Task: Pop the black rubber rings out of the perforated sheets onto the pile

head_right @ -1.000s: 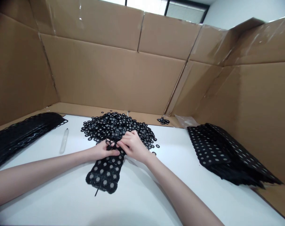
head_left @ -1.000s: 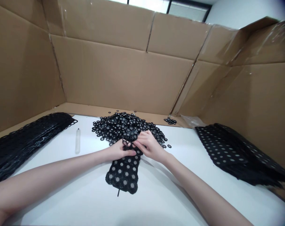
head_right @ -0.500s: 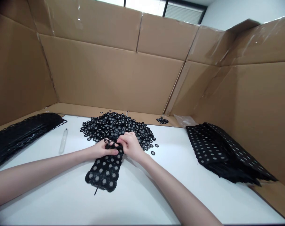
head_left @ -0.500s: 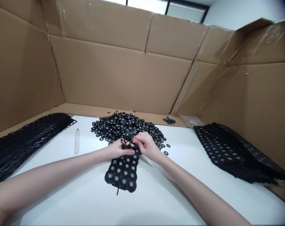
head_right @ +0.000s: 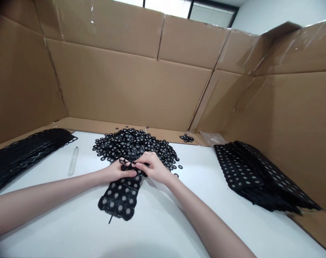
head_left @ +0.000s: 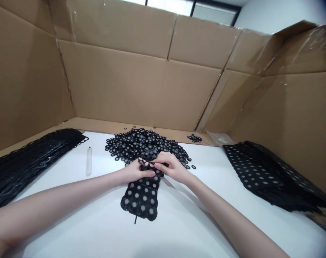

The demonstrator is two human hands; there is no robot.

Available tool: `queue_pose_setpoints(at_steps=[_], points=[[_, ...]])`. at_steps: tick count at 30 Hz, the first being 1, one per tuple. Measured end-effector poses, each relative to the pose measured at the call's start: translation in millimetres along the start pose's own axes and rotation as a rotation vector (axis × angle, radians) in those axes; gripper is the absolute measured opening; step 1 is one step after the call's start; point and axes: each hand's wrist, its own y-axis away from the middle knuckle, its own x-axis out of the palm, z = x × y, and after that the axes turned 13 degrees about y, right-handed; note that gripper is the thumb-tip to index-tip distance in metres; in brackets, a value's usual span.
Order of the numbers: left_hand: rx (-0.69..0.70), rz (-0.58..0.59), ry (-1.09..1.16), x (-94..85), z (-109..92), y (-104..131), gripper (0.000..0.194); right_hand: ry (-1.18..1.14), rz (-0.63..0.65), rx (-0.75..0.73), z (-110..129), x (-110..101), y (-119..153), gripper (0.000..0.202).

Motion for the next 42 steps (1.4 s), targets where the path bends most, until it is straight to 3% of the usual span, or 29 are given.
queue_pose_setpoints(at_steps=[5, 9, 13, 25, 32, 37, 40, 42], points=[[-0.02, 0.044, -0.047, -2.0, 1, 1, 0.02, 0.026, -0.036, 0.11, 0, 5, 0, 0.027], [-0.022, 0.011, -0.034, -0.5, 1, 1, 0.018, 0.045, -0.147, 0.186, 8, 7, -1, 0.016], [-0.03, -0.013, -0.021, 1.6, -1, 1, 0.017, 0.14, -0.21, 0.133, 12, 8, -2, 0.014], [-0.054, -0.076, 0.171, 3.4, 5, -5, 0.022, -0.1, -0.396, 0.408, -19, 14, -7, 0.011], [-0.1, -0.101, 0.142, 2.8, 2, 3, 0.018, -0.153, -0.687, 0.542, -37, -13, -5, 0.026], [-0.072, -0.132, 0.178, 0.5, 9, -1, 0.024, -0.003, -0.453, 0.395, -31, -6, -13, 0.018], [-0.078, -0.149, 0.187, -1.1, 11, -3, 0.026, 0.181, -0.419, 0.352, -29, 5, -24, 0.018], [-0.081, -0.155, 0.194, -1.4, 10, -3, 0.026, 0.169, -0.415, 0.351, -28, 7, -27, 0.024]])
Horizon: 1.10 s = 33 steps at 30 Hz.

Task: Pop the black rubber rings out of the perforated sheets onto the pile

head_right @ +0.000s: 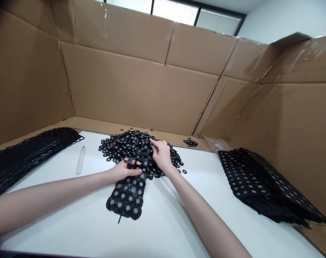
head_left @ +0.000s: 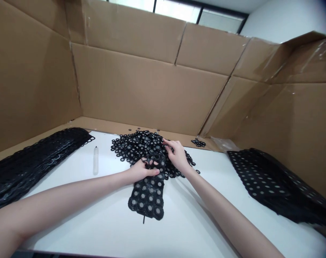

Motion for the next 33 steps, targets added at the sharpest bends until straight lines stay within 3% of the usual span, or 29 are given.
queue_pose_setpoints(at_steps=[4, 7, 10, 12, 15, 20, 22, 28, 31, 33], points=[[-0.017, -0.008, 0.042, 1.3, -3, 1, 0.026, -0.175, 0.071, -0.034, 8, -17, 5, 0.027], [0.001, 0.01, 0.094, 1.8, -2, 0, 0.027, -0.147, 0.143, -0.19, 17, -31, 12, 0.02], [0.024, 0.021, 0.089, 1.5, -1, -1, 0.024, -0.077, 0.246, -0.333, 22, -30, 16, 0.016], [0.031, 0.002, 0.051, 1.1, 0, -1, 0.023, -0.096, 0.245, -0.293, 22, -24, 17, 0.011], [0.027, -0.005, 0.014, 1.3, -1, 0, 0.024, -0.196, 0.156, -0.101, 16, -18, 16, 0.019], [-0.032, 0.018, -0.007, 4.8, -8, 6, 0.024, -0.264, -0.114, 0.253, -11, -20, 7, 0.018], [-0.019, 0.035, -0.023, 6.1, -9, 7, 0.024, -0.232, -0.188, 0.305, -21, -18, 3, 0.019], [0.021, 0.04, -0.066, 5.6, -6, 5, 0.031, -0.333, -0.032, 0.158, -28, 1, -2, 0.036], [0.031, 0.03, -0.083, 4.3, -5, 4, 0.033, -0.319, 0.031, 0.125, -17, -6, 4, 0.027], [0.029, 0.032, -0.08, 3.5, -5, 3, 0.035, -0.304, 0.152, 0.054, -4, -16, 9, 0.025]])
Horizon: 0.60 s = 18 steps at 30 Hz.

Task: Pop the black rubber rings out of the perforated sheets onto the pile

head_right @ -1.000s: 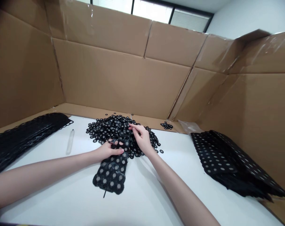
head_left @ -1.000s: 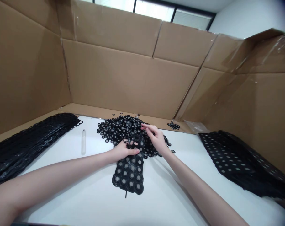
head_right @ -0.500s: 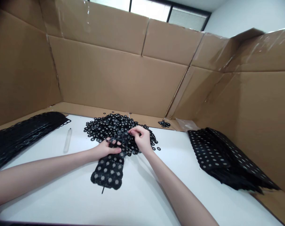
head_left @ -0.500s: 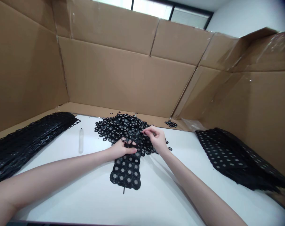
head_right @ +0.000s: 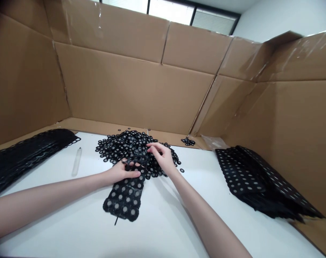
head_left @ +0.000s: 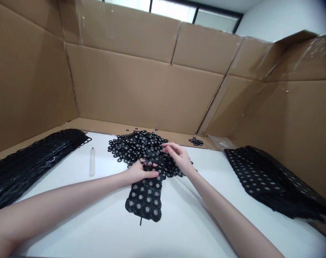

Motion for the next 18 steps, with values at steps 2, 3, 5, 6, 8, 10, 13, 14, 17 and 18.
queue_pose_setpoints(at_steps=[2, 3, 5, 6, 8, 10, 13, 14, 17, 18], points=[[0.013, 0.012, -0.001, -0.7, 0, -1, 0.037, 0.078, 0.122, -0.116, 15, -2, 7, 0.022], [0.023, 0.022, -0.004, -1.0, 0, -1, 0.037, 0.122, 0.15, -0.175, 21, -1, 9, 0.02], [0.022, 0.015, 0.003, -1.5, -1, -2, 0.037, 0.185, 0.131, -0.234, 28, 2, 12, 0.015], [0.008, 0.0, 0.018, -1.6, -1, -2, 0.038, 0.2, 0.098, -0.229, 28, 3, 12, 0.014], [-0.026, -0.016, 0.082, -1.6, -2, -2, 0.04, 0.204, 0.011, -0.169, 25, 6, 12, 0.012], [-0.054, 0.005, 0.174, -1.4, -4, -2, 0.037, 0.198, -0.056, -0.102, 18, 7, 11, 0.012], [-0.103, 0.017, 0.296, -1.4, -4, -2, 0.031, 0.215, -0.094, -0.052, 10, 7, 10, 0.012], [-0.113, 0.003, 0.32, -1.3, -4, -2, 0.031, 0.228, -0.093, -0.047, 8, 7, 10, 0.012], [-0.118, -0.025, 0.371, -1.0, -3, -2, 0.031, 0.262, -0.104, -0.023, 5, 6, 10, 0.016], [-0.119, -0.028, 0.382, -0.8, -3, -2, 0.031, 0.273, -0.114, -0.015, 5, 5, 10, 0.016]])
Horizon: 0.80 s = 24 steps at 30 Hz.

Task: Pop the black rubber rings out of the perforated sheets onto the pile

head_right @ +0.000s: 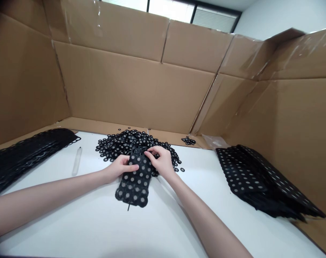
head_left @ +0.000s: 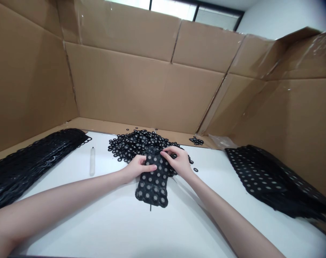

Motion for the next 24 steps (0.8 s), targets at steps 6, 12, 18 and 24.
queue_pose_setpoints(at_steps=[6, 12, 18, 24], points=[[0.033, -0.006, -0.044, -0.2, 3, -1, 0.033, 0.178, -0.118, -0.165, 11, -6, 2, 0.02], [0.14, -0.014, -0.286, -5.7, 7, -4, 0.033, 0.258, 0.058, -0.326, 28, -4, 9, 0.017], [0.206, -0.008, -0.544, -3.1, 6, -3, 0.032, 0.209, 0.146, -0.279, 28, -2, 10, 0.023], [0.269, 0.014, -0.687, 2.6, 4, 1, 0.031, 0.187, 0.188, -0.336, 32, -3, 11, 0.022]])
